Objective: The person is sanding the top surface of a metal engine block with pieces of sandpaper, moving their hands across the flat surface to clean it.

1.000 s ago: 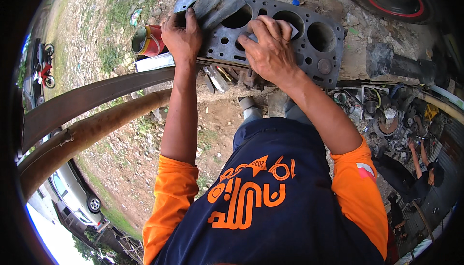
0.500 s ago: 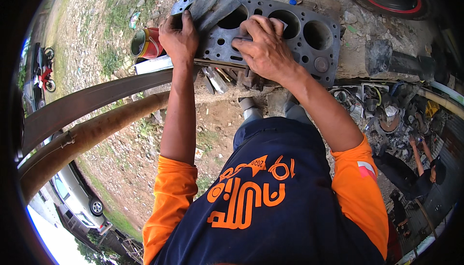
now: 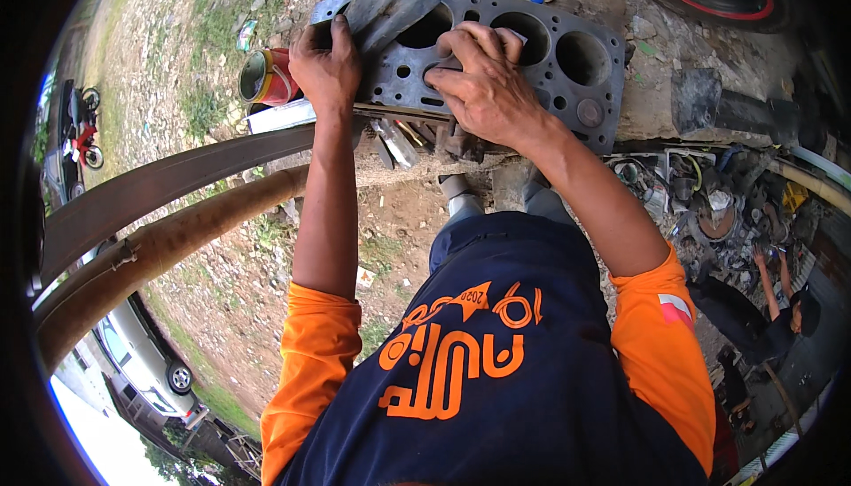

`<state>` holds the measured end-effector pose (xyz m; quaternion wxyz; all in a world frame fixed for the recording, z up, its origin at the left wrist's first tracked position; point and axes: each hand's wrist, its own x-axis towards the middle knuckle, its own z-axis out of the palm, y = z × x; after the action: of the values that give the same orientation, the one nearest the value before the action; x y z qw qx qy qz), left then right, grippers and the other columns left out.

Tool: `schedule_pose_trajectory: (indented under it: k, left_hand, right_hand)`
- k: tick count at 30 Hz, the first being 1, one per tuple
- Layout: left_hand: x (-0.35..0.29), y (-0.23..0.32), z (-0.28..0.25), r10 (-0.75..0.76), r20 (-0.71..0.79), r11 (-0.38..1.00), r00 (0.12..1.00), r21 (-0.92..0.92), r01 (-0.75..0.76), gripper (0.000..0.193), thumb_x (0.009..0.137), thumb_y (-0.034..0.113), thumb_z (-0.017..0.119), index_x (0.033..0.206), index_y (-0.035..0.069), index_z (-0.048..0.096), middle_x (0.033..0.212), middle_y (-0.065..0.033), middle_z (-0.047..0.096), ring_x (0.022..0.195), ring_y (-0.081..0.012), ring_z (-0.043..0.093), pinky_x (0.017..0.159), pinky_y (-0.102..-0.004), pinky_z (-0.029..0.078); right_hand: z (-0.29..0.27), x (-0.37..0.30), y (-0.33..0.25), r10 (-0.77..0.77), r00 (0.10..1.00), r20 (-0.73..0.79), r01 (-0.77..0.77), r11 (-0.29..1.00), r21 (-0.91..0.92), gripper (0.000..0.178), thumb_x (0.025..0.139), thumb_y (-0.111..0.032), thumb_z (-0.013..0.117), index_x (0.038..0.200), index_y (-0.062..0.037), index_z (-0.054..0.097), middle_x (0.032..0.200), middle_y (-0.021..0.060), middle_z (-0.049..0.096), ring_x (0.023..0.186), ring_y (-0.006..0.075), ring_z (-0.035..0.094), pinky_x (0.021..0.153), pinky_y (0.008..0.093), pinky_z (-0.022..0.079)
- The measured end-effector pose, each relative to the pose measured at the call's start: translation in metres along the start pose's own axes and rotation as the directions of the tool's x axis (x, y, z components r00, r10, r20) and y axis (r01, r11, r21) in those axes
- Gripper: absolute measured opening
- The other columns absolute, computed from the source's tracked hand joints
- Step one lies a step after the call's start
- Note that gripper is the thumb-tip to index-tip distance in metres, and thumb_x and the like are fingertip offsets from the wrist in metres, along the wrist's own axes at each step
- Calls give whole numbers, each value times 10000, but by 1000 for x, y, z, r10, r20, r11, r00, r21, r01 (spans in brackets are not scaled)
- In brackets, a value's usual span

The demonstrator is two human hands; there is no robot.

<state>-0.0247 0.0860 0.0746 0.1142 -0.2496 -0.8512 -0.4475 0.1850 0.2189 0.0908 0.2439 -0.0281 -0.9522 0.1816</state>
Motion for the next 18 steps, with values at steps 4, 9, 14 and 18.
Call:
schedule_pose_trajectory:
  k: [4, 9, 14, 18]
  left_hand:
    - [0, -2, 2, -6, -4, 1000, 1000, -11, 6, 313, 941, 309, 701, 949, 12, 801, 939, -219, 749, 974, -426, 646, 920, -502, 500]
    - [0, 0, 0, 1, -1, 1000, 1000, 0, -1, 311, 940, 306, 699, 932, 10, 794, 934, -220, 746, 981, -432, 642, 924, -501, 497]
    - [1, -1, 2, 17, -22, 999, 1000, -46, -18, 315, 942, 308, 695, 927, 7, 790, 926, -216, 743, 989, -438, 636, 929, -497, 495]
    - [0, 0, 1, 8, -8, 1000, 1000, -12, -8, 318, 943, 307, 696, 930, 4, 790, 932, -218, 743, 1002, -438, 637, 932, -498, 495]
  right_hand:
    - [0, 3, -1, 6, 1000, -1, -6, 1000, 10, 186, 864, -114, 774, 1040, -142, 825, 1334, 81, 609, 1407, 283, 473, 1126, 528, 255]
    - [-1, 2, 0, 18, 1000, 18, -18, 1000, 19, 177, 872, -130, 799, 1047, -134, 821, 1357, 74, 608, 1413, 292, 472, 1135, 521, 253]
    - [-5, -1, 7, -15, 999, 43, 12, 998, 54, 172, 868, -132, 805, 1039, -120, 817, 1348, 75, 615, 1420, 294, 468, 1139, 517, 269]
    - [-3, 5, 2, -18, 1000, 20, 17, 999, 47, 164, 862, -129, 808, 1025, -114, 813, 1326, 77, 627, 1413, 292, 476, 1138, 515, 276]
